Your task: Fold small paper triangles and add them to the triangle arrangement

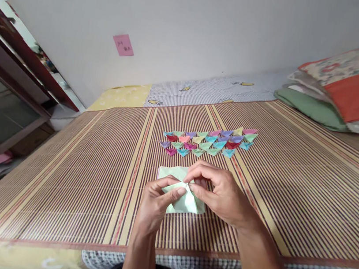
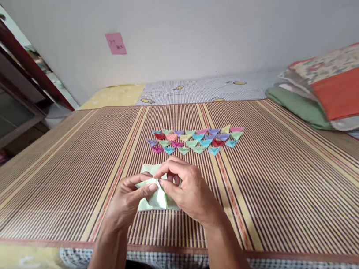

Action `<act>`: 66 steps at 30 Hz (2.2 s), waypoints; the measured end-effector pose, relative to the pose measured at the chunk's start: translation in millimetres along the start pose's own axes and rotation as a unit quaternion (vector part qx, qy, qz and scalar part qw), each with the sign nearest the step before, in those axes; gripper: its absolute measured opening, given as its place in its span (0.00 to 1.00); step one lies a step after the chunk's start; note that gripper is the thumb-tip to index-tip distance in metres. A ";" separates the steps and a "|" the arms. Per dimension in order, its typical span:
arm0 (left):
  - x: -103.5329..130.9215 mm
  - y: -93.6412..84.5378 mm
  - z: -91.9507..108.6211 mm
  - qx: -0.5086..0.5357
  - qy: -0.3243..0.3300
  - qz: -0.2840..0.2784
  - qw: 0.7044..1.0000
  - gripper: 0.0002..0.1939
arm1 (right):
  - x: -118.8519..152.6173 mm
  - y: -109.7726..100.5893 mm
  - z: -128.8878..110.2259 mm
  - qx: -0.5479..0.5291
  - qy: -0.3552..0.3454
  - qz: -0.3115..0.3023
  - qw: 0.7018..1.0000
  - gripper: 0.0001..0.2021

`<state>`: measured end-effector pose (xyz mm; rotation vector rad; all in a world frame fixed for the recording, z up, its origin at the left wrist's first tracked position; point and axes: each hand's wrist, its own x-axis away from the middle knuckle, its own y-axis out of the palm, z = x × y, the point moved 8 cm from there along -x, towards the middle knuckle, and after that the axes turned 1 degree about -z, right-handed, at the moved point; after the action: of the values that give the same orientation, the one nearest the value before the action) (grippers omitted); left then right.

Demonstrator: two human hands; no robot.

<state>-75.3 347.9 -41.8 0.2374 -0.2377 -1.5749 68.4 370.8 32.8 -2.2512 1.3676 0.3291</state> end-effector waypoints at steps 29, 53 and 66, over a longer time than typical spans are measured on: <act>6.4 8.2 26.0 -0.135 0.073 -0.019 0.988 0.09 | 2.9 0.9 4.2 0.035 0.055 -0.011 0.998 0.06; 6.6 7.9 12.7 -0.091 0.030 -0.027 0.995 0.10 | -0.1 3.2 0.1 -0.003 0.055 -0.024 0.998 0.08; 3.0 8.3 7.0 0.036 0.003 0.055 0.998 0.16 | 0.9 -4.5 11.2 0.025 0.044 0.075 0.996 0.11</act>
<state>-69.6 344.8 -32.7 0.2801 -0.2983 -1.4572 73.3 377.6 24.1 -2.1492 1.5772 0.2460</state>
